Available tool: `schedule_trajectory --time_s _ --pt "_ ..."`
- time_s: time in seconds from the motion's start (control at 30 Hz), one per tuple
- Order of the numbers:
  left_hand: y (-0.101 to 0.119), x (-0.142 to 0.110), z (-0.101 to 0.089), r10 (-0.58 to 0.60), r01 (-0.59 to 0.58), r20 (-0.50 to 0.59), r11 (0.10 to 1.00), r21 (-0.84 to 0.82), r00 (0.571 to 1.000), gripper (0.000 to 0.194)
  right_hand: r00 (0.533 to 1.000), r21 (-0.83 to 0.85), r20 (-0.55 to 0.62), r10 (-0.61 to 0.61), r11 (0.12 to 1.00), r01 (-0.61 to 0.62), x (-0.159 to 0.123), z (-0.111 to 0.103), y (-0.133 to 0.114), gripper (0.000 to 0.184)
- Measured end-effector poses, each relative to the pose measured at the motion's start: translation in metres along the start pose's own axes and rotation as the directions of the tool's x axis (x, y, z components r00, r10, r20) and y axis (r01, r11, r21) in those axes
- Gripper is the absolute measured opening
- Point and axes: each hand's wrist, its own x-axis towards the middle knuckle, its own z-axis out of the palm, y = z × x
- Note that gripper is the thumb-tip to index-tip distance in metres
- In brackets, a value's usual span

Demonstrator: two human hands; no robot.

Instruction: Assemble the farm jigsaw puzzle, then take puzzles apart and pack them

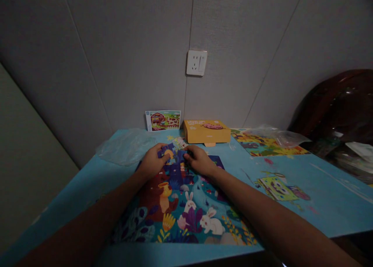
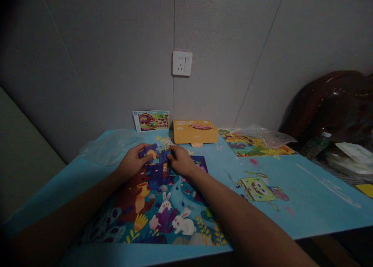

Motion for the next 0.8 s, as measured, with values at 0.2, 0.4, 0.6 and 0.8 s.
schedule_trajectory --time_s 0.2,0.4,0.6,0.8 --pt "-0.005 -0.005 0.005 0.135 -0.139 0.048 0.987 0.078 0.99 0.031 0.998 0.082 0.001 -0.065 0.995 0.065 -0.003 -0.018 0.008 0.008" --pt "-0.004 -0.007 0.005 0.18 -0.186 0.063 0.977 0.106 0.982 0.033 0.985 0.081 -0.071 -0.156 0.983 0.162 -0.001 -0.022 0.008 0.01" --pt "-0.002 -0.009 0.006 0.183 -0.194 0.097 0.974 0.121 0.978 0.033 0.97 0.013 -0.071 -0.233 0.972 0.234 -0.001 -0.024 0.006 0.011" --pt "0.01 -0.014 0.009 0.218 -0.218 0.109 0.976 -0.008 0.97 0.038 0.952 0.06 -0.071 -0.299 0.951 0.304 -0.002 -0.018 0.0 0.014"
